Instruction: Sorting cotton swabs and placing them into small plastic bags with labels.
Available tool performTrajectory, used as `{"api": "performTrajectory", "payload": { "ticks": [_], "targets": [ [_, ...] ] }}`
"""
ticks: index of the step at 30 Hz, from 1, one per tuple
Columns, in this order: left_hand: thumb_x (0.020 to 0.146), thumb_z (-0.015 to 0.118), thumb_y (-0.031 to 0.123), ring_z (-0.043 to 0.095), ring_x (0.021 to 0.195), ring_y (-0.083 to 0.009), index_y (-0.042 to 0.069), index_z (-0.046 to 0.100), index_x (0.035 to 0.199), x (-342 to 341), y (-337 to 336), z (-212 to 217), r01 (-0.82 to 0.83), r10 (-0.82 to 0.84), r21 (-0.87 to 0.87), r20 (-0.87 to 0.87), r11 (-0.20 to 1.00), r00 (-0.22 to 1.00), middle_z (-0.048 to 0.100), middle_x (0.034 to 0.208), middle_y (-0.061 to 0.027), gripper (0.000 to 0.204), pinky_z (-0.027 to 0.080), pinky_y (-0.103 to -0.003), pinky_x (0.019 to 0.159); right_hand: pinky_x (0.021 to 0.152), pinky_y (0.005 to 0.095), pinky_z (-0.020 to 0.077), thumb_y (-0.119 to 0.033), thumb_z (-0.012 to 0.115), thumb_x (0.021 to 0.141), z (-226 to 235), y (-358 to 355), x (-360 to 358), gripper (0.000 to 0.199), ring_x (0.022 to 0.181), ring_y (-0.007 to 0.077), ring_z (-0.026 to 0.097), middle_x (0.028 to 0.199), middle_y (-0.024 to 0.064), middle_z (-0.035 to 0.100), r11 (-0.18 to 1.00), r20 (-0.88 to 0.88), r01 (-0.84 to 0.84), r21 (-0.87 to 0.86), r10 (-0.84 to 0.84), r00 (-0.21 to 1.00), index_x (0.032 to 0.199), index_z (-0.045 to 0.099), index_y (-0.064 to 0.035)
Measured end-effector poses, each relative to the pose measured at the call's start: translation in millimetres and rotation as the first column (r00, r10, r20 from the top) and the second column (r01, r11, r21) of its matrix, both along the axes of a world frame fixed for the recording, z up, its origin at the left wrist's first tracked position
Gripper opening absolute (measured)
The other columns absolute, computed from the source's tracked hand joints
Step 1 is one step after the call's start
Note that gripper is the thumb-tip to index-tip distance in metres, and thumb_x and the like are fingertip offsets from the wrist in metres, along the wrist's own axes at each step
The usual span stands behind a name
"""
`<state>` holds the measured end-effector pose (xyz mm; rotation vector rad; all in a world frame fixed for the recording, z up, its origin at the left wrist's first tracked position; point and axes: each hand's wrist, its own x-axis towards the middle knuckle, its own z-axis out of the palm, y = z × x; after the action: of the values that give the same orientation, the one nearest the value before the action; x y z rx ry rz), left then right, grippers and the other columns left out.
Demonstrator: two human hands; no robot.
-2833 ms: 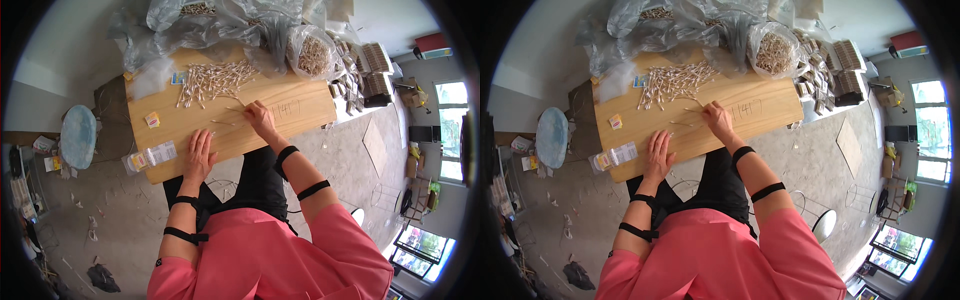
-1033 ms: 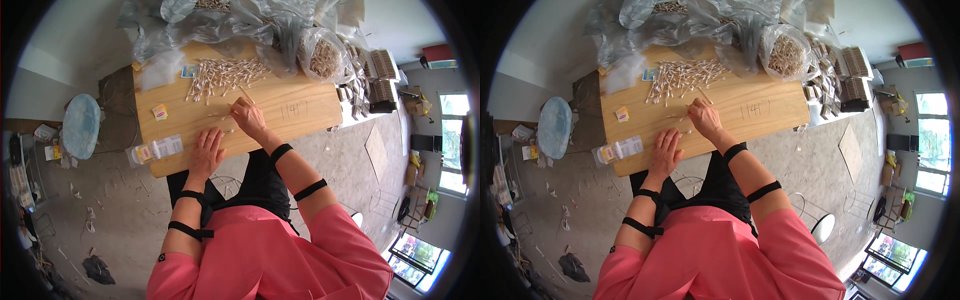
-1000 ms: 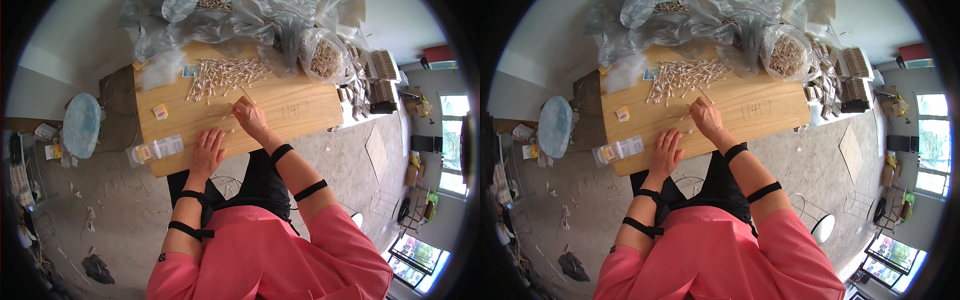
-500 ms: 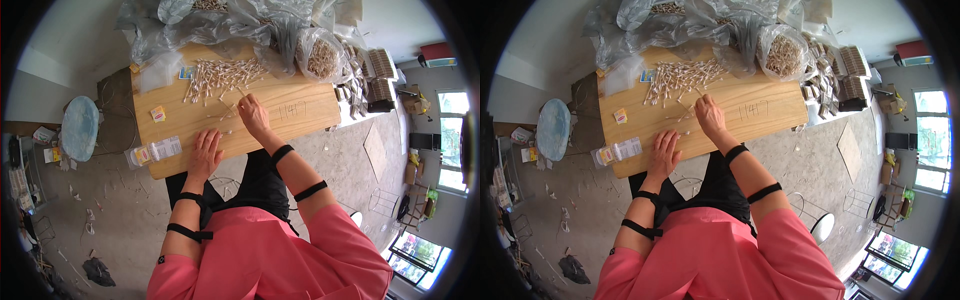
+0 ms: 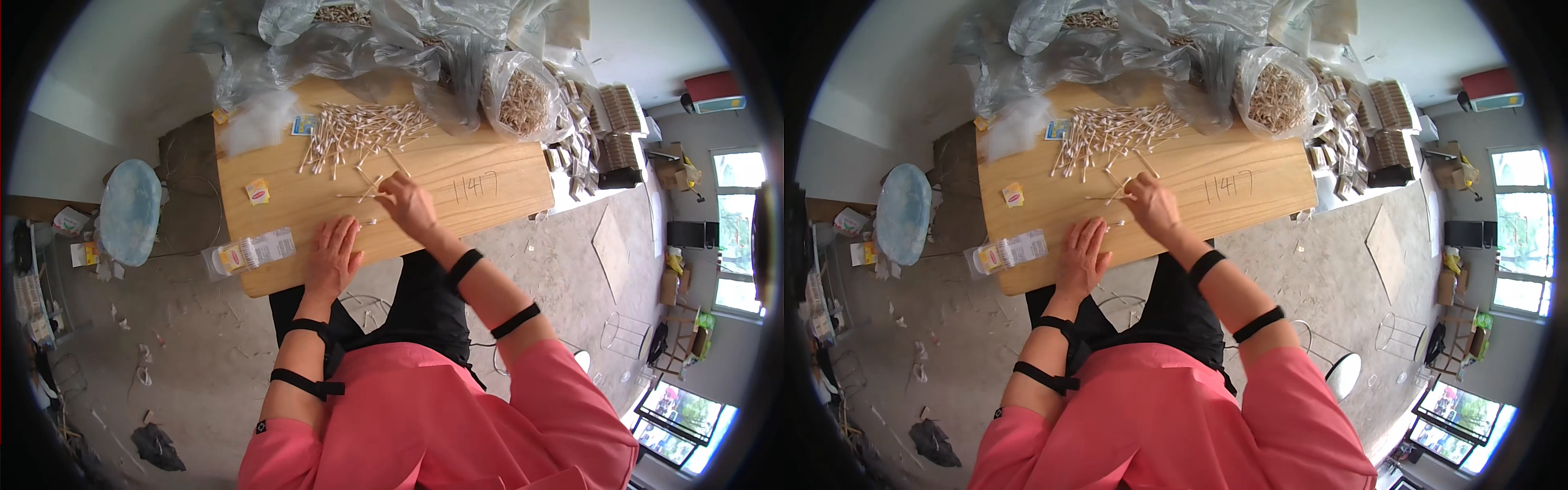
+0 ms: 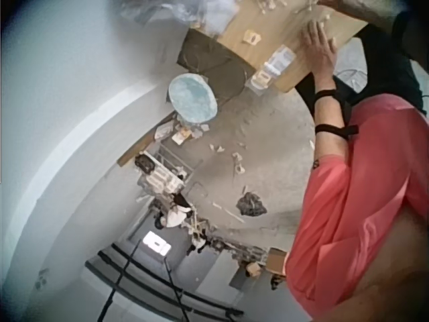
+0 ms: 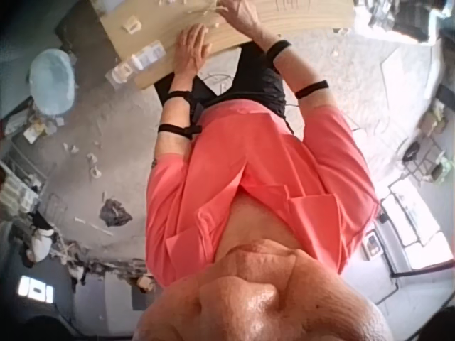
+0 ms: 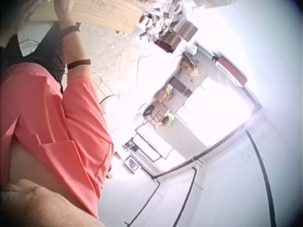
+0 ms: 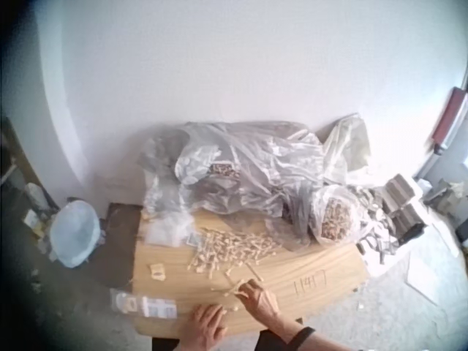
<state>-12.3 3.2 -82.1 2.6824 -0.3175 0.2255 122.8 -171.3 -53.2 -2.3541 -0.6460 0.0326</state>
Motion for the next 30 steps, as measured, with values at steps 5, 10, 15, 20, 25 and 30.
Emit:
{"api": "performTrajectory", "payload": {
  "ticks": [5, 10, 15, 20, 25, 30],
  "targets": [
    [0.081, 0.068, 0.029, 0.036, 0.136, -0.0263, 0.007, 0.044, 0.141, 1, -5, 0, -0.016, 0.016, 0.039, 0.004, 0.999, 1.0, 0.041, 0.144, -0.0063, 0.068, 0.028, -0.046, 0.117, 0.069, 0.0419, 0.0515, -0.02, 0.068, 0.084, -19, 23, -5, 0.013, 0.081, 0.0323, 0.064, 0.09, 0.0082, 0.061, 0.996, -0.031, 0.069, -0.051, -0.07, 0.997, 0.09, 0.066, -0.0093],
    [0.081, 0.067, 0.029, 0.035, 0.136, -0.0259, 0.006, 0.044, 0.141, 0, -2, 2, -0.008, 0.008, 0.063, -0.001, 0.998, 1.0, 0.04, 0.145, -0.0061, 0.067, 0.028, -0.045, 0.117, 0.068, 0.0415, 0.0515, -0.018, 0.068, 0.082, -16, 17, 3, 0.014, 0.082, 0.0312, 0.064, 0.093, 0.0076, 0.059, 0.995, -0.03, -0.042, -0.087, 0.04, 0.999, 0.094, 0.066, -0.0111],
    [0.08, 0.068, 0.027, 0.035, 0.136, -0.0248, 0.007, 0.045, 0.141, 2, -5, 3, -0.008, 0.008, 0.042, 0.015, 0.999, 1.0, 0.04, 0.145, -0.0055, 0.068, 0.028, -0.045, 0.117, 0.068, 0.0407, 0.0516, -0.011, 0.065, 0.082, -12, 10, 26, 0.007, 0.084, 0.0305, 0.063, 0.098, 0.007, 0.057, 0.99, 0.145, -0.122, -0.072, 0.131, 0.981, 0.09, 0.064, -0.011],
    [0.081, 0.068, 0.026, 0.036, 0.136, -0.0241, 0.007, 0.046, 0.14, -1, -3, 2, -0.018, 0.018, 0.028, 0.006, 0.999, 1.0, 0.042, 0.144, -0.0045, 0.066, 0.028, -0.044, 0.117, 0.068, 0.0396, 0.0518, -0.007, 0.062, 0.083, -1, 14, 27, 0.005, 0.089, 0.0299, 0.063, 0.097, 0.008, 0.057, 0.981, 0.137, 0.182, -0.072, -0.171, 0.976, 0.087, 0.063, -0.0087],
    [0.082, 0.067, 0.027, 0.036, 0.136, -0.0242, 0.006, 0.046, 0.139, 0, -4, 3, -0.017, 0.017, 0.03, 0.011, 0.999, 1.0, 0.043, 0.144, -0.005, 0.064, 0.028, -0.045, 0.117, 0.069, 0.0389, 0.0519, -0.011, 0.064, 0.082, -9, 8, 22, 0.003, 0.09, 0.0275, 0.062, 0.095, 0.0075, 0.057, 0.988, 0.193, -0.119, -0.094, 0.135, 0.972, 0.083, 0.065, -0.0082],
    [0.082, 0.066, 0.027, 0.036, 0.136, -0.0243, 0.006, 0.047, 0.138, 1, -5, 5, -0.013, 0.013, 0.029, 0.006, 1.0, 1.0, 0.043, 0.144, -0.0053, 0.063, 0.028, -0.044, 0.117, 0.066, 0.0395, 0.0519, -0.017, 0.069, 0.083, -21, 12, 21, 0.01, 0.081, 0.0269, 0.063, 0.093, 0.0051, 0.059, 0.986, 0.217, -0.119, -0.115, 0.142, 0.966, 0.086, 0.065, -0.0091]
  ]
}}
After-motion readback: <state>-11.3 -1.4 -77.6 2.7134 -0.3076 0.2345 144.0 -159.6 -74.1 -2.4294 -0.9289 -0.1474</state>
